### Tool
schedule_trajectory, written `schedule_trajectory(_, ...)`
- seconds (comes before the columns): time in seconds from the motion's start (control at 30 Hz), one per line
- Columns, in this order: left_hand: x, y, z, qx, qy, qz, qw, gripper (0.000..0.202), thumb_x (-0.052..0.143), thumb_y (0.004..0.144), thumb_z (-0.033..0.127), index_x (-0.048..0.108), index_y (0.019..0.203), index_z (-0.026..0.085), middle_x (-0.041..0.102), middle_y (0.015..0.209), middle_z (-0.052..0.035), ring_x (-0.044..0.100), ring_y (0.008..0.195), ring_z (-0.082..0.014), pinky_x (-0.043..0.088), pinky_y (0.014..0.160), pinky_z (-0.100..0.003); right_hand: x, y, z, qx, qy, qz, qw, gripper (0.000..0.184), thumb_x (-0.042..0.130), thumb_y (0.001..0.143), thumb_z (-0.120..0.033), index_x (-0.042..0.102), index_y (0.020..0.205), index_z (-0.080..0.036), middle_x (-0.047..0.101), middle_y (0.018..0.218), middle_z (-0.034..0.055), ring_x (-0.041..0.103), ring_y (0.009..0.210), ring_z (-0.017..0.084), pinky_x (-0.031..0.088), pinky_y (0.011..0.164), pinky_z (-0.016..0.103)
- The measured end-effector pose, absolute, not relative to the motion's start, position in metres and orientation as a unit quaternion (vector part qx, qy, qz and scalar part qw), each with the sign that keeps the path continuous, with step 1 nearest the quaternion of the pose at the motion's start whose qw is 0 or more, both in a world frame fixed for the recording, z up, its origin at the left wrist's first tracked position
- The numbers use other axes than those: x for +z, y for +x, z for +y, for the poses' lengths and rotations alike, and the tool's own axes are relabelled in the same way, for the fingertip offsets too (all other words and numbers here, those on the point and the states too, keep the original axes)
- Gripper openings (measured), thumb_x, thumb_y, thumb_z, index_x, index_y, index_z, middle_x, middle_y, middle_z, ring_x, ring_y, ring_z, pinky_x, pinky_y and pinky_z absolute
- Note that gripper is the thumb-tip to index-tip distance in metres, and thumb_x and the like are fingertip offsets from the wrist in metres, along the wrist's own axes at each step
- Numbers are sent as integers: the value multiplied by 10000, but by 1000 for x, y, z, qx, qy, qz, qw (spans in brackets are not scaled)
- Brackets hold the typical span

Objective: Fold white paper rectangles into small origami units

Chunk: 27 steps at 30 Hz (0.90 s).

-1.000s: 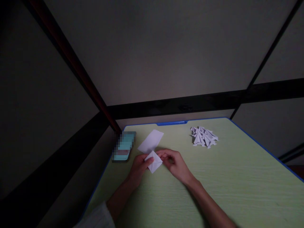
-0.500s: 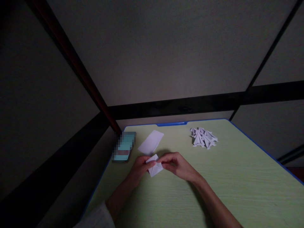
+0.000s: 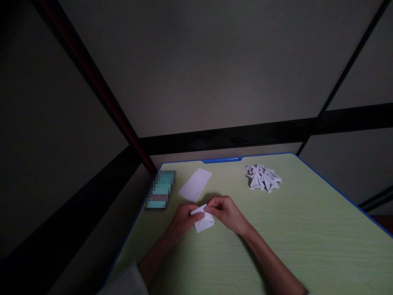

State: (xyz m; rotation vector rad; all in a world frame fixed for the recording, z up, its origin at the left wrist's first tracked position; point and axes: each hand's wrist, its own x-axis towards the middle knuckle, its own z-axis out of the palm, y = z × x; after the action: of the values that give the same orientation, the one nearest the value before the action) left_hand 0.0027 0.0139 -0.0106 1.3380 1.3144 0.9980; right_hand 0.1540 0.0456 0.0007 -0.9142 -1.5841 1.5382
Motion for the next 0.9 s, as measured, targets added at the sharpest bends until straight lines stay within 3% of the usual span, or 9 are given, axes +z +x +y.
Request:
schedule_trajectory(0.3, -10, 1, 13, 388, 542, 546, 508, 283, 612, 569, 360, 525, 482, 105, 410, 440, 26, 337, 429, -72, 215, 412, -201, 5, 148, 43, 589, -429, -565, 387, 212, 686, 514, -301, 592, 525, -111, 566, 495, -7, 457, 460, 87, 340, 456, 216)
schedule_trajectory(0.57, -9, 4, 15, 387, 526, 575, 493, 298, 596, 546, 374, 497, 454, 109, 394, 432, 31, 320, 428, -67, 212, 405, -199, -1, 141, 40, 576, -450, -555, 398, 306, 614, 559, -405, 509, 504, -124, 466, 444, -37, 355, 407, 57, 249, 403, 201)
schedule_trajectory(0.7, -8, 5, 15, 404, 505, 576, 500, 324, 609, 526, 408, 506, 474, 106, 400, 439, 28, 327, 432, -69, 223, 411, -200, -1, 139, 42, 582, -437, -552, 407, 323, 629, 534, -422, 471, 536, -140, 453, 481, -42, 367, 434, 62, 267, 426, 204)
schedule_trajectory(0.9, -6, 5, 13, 424, 495, 575, 495, 315, 616, 512, 399, 497, 466, 111, 398, 443, 19, 327, 435, -74, 218, 404, -201, -4, 140, 41, 584, -388, -631, 332, 376, 520, 623, -508, 396, 510, -171, 364, 455, -54, 316, 434, 71, 234, 421, 211)
